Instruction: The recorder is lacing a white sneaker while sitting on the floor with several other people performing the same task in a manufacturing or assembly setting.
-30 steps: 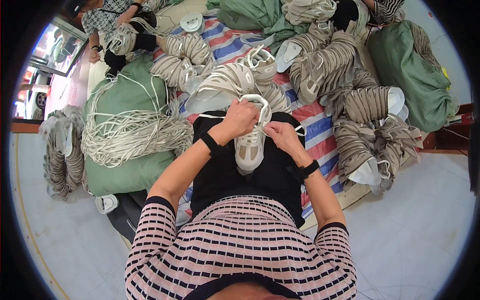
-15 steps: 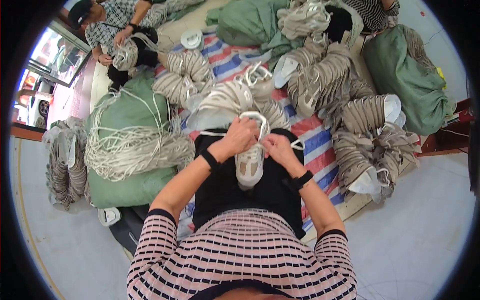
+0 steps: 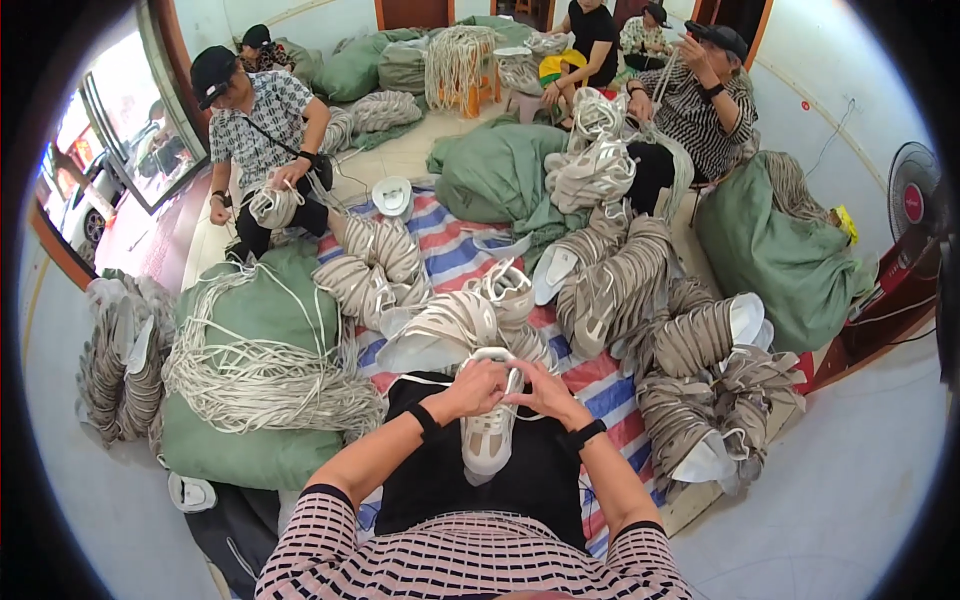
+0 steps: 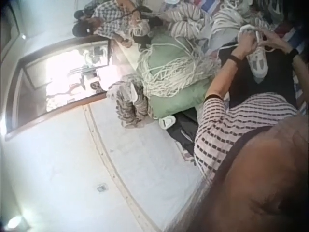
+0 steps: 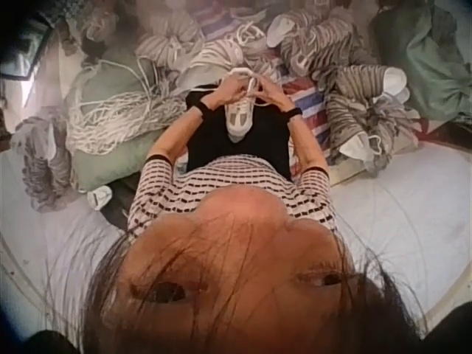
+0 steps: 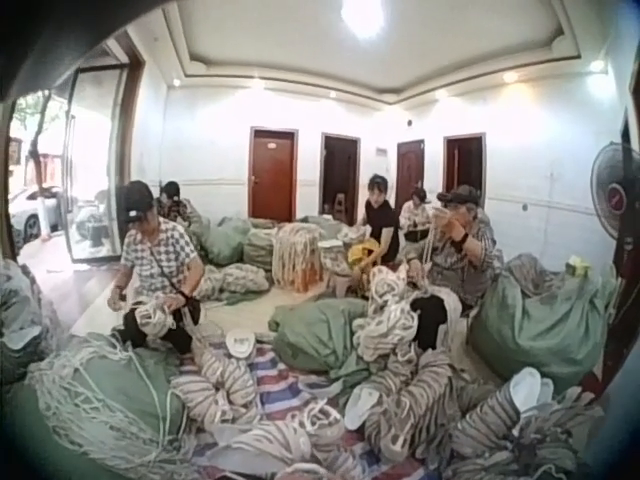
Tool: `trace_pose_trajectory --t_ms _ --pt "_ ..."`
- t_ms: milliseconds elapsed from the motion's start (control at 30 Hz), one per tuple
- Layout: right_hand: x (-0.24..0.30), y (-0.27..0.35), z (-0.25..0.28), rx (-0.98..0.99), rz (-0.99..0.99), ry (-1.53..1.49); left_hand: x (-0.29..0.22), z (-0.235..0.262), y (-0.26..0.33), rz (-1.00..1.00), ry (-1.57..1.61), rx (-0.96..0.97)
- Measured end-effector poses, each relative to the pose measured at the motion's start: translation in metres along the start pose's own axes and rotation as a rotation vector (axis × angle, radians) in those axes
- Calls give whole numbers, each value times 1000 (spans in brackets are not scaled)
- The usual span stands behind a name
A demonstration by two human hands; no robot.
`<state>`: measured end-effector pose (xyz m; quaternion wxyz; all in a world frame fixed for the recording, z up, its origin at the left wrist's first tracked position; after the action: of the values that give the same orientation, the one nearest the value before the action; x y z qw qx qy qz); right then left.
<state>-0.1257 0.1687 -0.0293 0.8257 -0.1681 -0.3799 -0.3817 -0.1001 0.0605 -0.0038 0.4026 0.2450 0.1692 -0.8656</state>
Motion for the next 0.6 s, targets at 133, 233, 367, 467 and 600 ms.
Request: trace_pose_trajectory --t_ms 133,233,367,467,600 --pt "0 4 -11 119 -108 12 -3 2 14 -41 -64 -53" --pt "-10 0 -8 63 19 -19 40 52 22 202 -431 -112" --pt "-10 -11 7 65 -25 -22 117 233 120 344 -805 -662" --pt "-5 -14 13 38 -31 -62 153 335 222 654 -912 -855" --pt "-3 -8 11 42 -90 -67 150 338 283 730 -907 -899"
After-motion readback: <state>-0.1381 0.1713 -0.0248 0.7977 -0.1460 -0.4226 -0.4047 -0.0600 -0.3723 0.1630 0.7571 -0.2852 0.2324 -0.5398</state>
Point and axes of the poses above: each hand's wrist, its own y-axis away from the middle knuckle, its own z-axis out of the back of the hand, x = y × z, the point moved 8 cm from there along -y, towards the middle knuckle, and after that the axes turned 7 degrees about x, right-handed, at the moved point
